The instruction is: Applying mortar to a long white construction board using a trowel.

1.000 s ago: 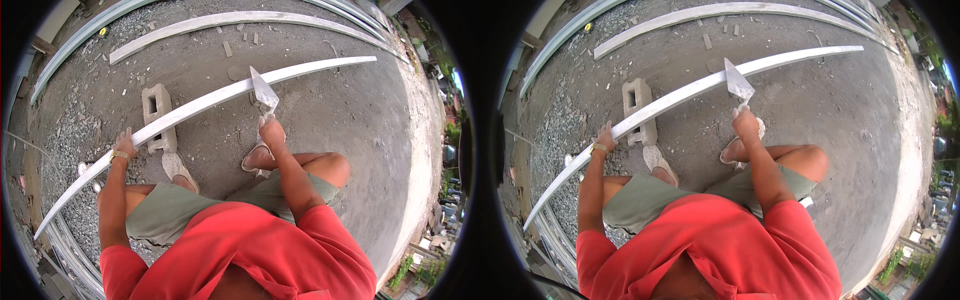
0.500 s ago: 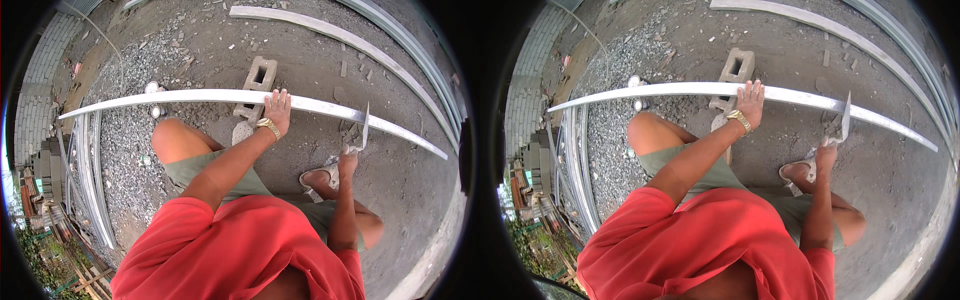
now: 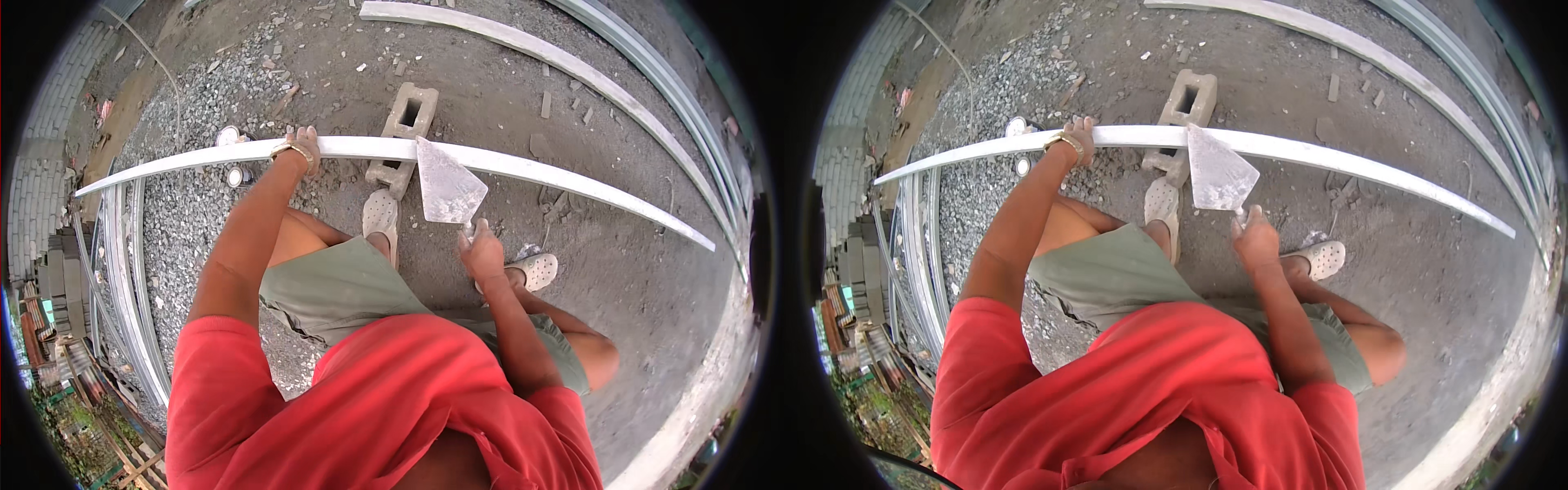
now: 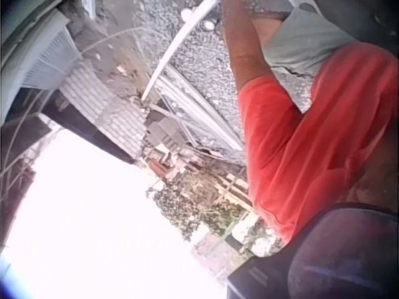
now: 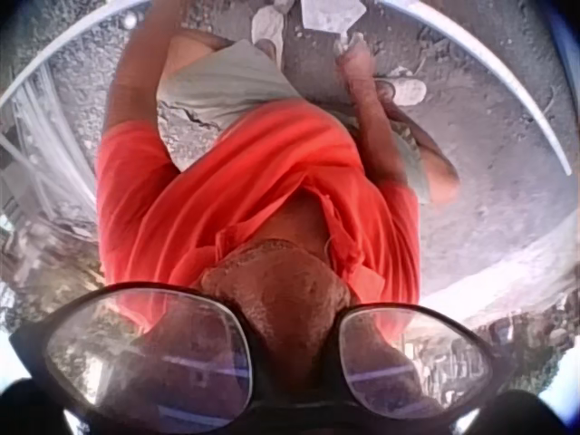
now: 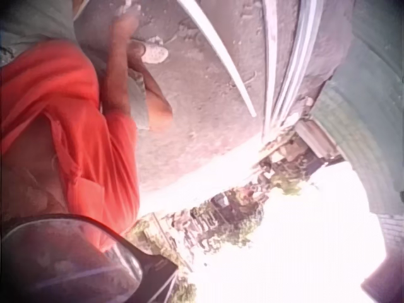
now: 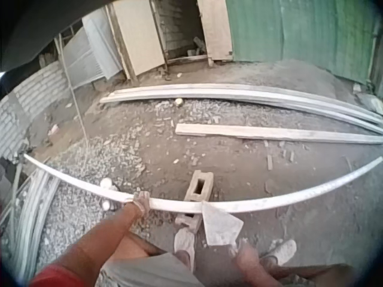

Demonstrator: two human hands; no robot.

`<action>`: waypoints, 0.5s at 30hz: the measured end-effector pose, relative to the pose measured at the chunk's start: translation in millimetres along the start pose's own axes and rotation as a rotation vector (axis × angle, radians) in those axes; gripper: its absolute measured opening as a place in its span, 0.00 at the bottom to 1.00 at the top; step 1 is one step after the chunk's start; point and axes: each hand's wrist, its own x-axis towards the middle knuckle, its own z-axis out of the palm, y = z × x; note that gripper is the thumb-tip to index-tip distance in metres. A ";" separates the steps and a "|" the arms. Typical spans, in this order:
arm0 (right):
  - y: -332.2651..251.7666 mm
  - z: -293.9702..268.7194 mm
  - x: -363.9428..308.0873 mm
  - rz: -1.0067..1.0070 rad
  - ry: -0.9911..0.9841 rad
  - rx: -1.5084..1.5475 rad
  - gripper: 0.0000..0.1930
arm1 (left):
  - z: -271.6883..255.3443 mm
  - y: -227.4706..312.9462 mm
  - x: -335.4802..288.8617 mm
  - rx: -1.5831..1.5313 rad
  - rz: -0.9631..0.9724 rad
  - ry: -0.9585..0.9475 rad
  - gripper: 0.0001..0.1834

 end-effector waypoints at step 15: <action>83.5 -83.7 49.6 0.425 0.252 0.648 0.09 | 59.6 -90.4 44.5 -0.215 0.055 0.295 0.25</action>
